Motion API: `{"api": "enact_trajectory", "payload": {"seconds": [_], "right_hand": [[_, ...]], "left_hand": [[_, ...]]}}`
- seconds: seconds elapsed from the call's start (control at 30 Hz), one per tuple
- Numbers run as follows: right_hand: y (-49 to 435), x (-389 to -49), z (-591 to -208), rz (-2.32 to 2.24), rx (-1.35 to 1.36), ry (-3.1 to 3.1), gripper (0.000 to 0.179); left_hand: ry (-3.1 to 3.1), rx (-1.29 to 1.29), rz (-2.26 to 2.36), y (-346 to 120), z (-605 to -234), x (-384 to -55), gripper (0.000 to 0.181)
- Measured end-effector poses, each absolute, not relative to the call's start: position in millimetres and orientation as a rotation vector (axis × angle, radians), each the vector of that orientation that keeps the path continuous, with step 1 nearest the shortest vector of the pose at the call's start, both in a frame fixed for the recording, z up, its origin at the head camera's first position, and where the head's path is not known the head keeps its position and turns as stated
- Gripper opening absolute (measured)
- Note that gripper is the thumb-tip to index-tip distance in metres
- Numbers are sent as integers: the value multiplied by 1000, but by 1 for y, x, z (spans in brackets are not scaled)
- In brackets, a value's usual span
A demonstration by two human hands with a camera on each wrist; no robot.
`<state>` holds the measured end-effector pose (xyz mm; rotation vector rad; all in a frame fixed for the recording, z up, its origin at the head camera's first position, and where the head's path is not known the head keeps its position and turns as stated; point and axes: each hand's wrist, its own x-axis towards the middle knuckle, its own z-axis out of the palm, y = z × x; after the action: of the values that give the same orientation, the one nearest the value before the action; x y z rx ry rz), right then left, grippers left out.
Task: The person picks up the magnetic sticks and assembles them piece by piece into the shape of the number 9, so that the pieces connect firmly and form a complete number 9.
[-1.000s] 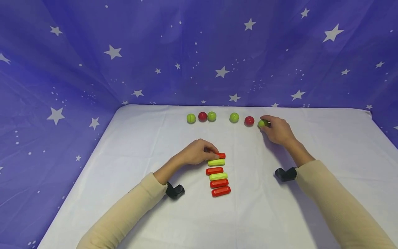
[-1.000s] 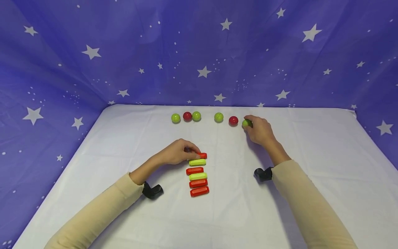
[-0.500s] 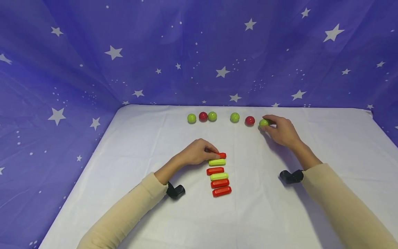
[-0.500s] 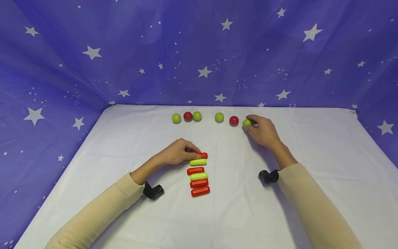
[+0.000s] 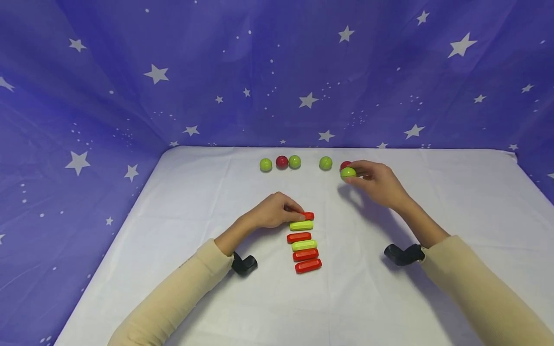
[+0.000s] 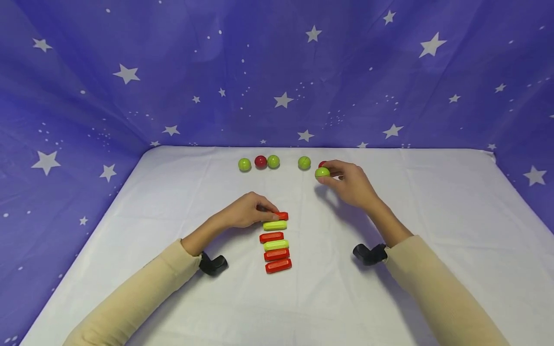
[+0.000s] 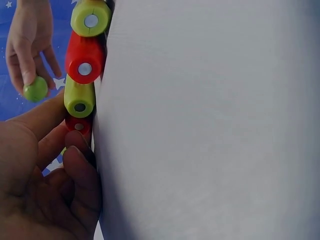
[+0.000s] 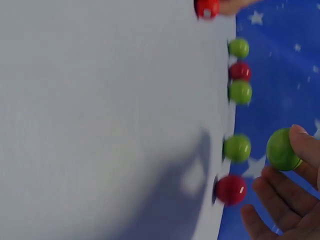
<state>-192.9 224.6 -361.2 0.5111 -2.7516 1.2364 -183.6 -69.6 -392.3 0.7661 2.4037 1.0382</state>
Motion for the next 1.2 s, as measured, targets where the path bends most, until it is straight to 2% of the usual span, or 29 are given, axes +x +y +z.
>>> {"api": "enact_trajectory", "payload": {"seconds": [0.2, 0.47, 1.2], "right_hand": [[208, -178, -358, 1242, 527, -2838, 33], [199, -167, -376, 1083, 597, -2959, 34], [199, -170, -386, 958, 670, -3011, 36]], "left_hand": [[2408, 773, 1032, -65, -392, -185, 20], [2425, 758, 1013, -63, -391, -184, 19], [2497, 730, 962, -67, -391, -181, 21]]}}
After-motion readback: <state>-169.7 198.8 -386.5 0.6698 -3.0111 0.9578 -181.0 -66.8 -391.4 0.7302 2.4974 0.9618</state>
